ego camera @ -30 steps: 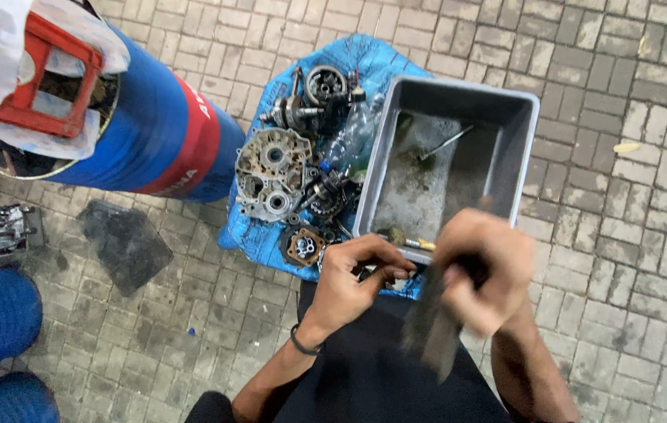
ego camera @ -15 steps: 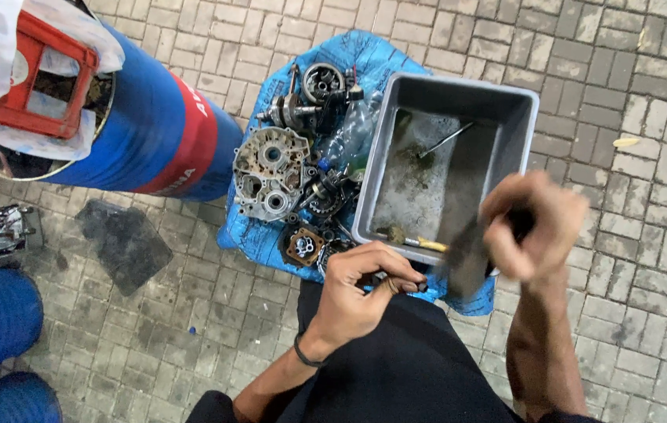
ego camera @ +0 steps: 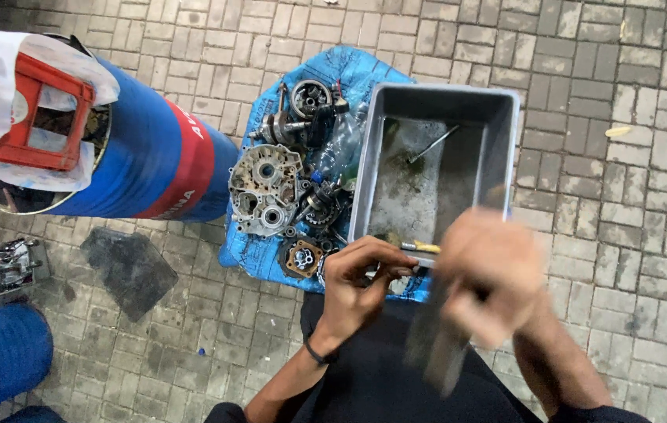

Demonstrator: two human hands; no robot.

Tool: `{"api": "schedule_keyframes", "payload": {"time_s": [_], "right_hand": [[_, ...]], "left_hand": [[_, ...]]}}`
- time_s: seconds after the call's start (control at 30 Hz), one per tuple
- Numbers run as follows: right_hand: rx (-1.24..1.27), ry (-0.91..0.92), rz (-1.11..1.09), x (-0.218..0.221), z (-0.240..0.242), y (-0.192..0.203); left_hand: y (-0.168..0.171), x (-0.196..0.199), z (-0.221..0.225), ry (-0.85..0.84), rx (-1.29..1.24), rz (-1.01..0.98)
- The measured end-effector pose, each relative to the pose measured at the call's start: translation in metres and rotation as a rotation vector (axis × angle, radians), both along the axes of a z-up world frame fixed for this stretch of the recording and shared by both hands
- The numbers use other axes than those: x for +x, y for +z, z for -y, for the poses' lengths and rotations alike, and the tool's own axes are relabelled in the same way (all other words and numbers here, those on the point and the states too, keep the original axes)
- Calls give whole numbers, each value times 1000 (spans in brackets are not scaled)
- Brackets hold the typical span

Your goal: Scrubbing mechanical engine components with a wire brush and cleaning fluid

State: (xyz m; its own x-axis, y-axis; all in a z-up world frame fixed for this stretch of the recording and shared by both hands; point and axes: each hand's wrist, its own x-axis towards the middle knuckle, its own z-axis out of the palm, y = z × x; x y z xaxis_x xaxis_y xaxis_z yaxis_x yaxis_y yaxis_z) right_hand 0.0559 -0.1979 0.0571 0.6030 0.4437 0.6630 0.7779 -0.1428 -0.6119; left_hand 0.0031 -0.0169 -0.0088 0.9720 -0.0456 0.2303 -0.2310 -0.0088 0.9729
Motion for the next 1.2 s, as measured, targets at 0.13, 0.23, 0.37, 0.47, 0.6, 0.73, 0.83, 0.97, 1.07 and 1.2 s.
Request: {"api": "schedule_keyframes", "payload": {"time_s": [0.13,0.23,0.37,0.47,0.6,0.73,0.83,0.97,1.07,1.2], "right_hand": [[-18,70,8,18,12,-15],[-106,-376,-88,31,38,-28],[-25,-95,-24,2,2,4],[-81,-103,-45,15,19,-19],[-142,-452,-110,22,40,-23],[34,20,3,1,7,-2],[-176,-226,-42,16,37,-34],[-48,-266,-54,10,20,-10],[-15,-119,-44,1,11,-7],[-157,-502,-237,25,62,-59]], "left_hand": [[13,-6,4,-38,43,40],[14,-5,0,18,51,78],[11,-6,3,-9,-17,25],[21,-5,1,-36,-18,85],[24,-11,-1,-24,14,119],[6,-7,4,4,-6,58],[16,-16,4,3,81,125],[11,-13,6,7,14,72],[14,-18,8,-6,8,9],[20,-18,2,-87,-104,-53]]}}
